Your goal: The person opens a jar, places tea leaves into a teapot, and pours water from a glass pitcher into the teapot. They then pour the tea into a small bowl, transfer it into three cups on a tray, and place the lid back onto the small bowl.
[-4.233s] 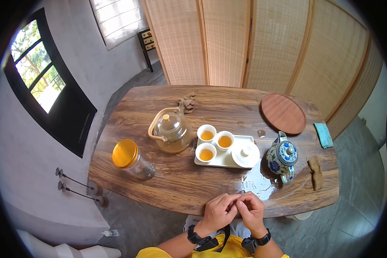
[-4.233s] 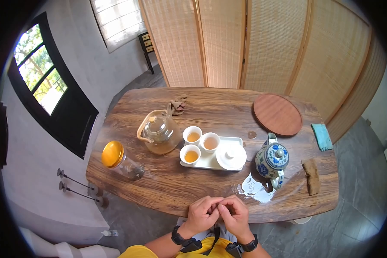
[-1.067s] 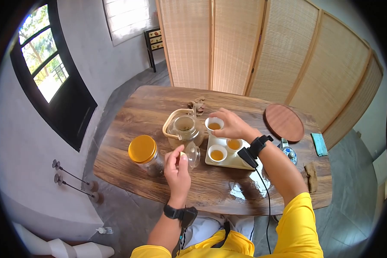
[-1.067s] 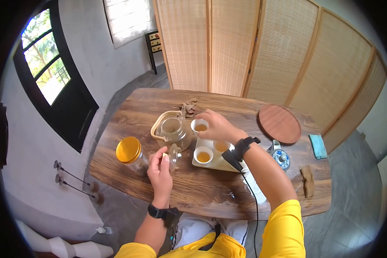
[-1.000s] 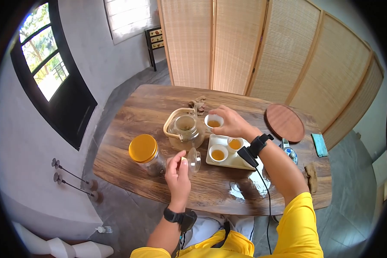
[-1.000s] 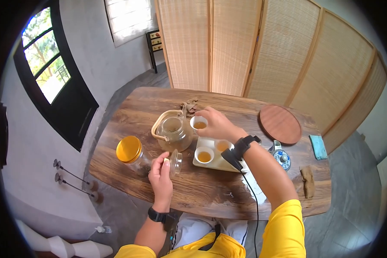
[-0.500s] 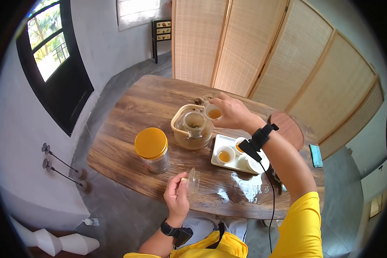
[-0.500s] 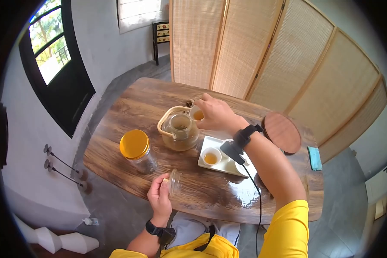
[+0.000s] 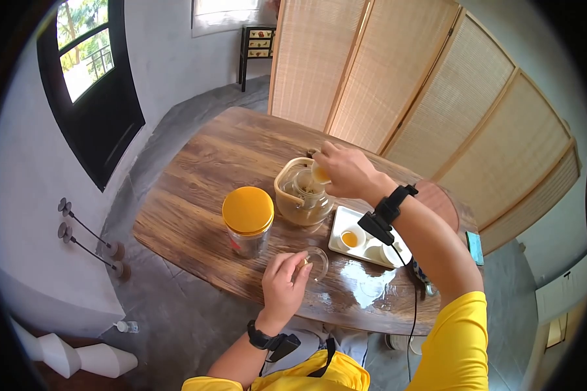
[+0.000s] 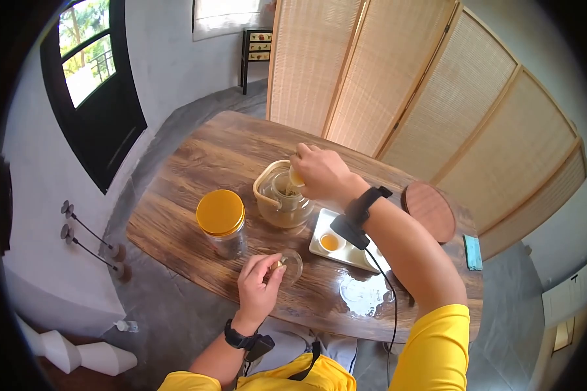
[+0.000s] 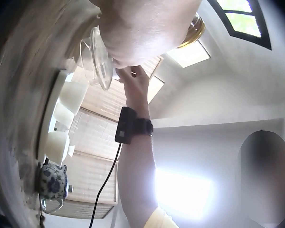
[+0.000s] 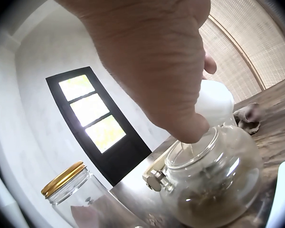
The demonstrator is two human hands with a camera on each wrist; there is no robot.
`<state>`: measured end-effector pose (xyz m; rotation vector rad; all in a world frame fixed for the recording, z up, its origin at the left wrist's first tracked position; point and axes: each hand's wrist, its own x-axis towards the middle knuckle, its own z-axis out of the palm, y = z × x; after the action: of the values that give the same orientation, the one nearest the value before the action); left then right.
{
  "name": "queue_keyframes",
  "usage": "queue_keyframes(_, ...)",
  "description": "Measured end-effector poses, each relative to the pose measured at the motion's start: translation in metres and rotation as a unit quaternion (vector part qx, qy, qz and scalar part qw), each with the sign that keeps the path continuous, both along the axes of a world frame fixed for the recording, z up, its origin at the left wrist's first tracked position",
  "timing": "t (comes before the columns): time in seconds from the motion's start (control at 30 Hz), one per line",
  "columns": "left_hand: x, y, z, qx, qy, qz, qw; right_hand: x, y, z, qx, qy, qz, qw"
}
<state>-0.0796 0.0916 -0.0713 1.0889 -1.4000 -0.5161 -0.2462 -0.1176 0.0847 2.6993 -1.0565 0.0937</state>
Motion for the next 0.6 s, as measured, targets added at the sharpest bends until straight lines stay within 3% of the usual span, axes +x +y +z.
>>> queue_keyframes(0.37,0.001,0.000,0.002,0.063,0.071,0.009,0.995,0.020,0.005,0.000,-0.148,0.142,0.035,0.978)
queue_keyframes(0.6,0.003,-0.016,0.004,-0.039,-0.105,0.054,0.992,0.028,0.013,-0.003,-0.181,0.160,0.064,0.968)
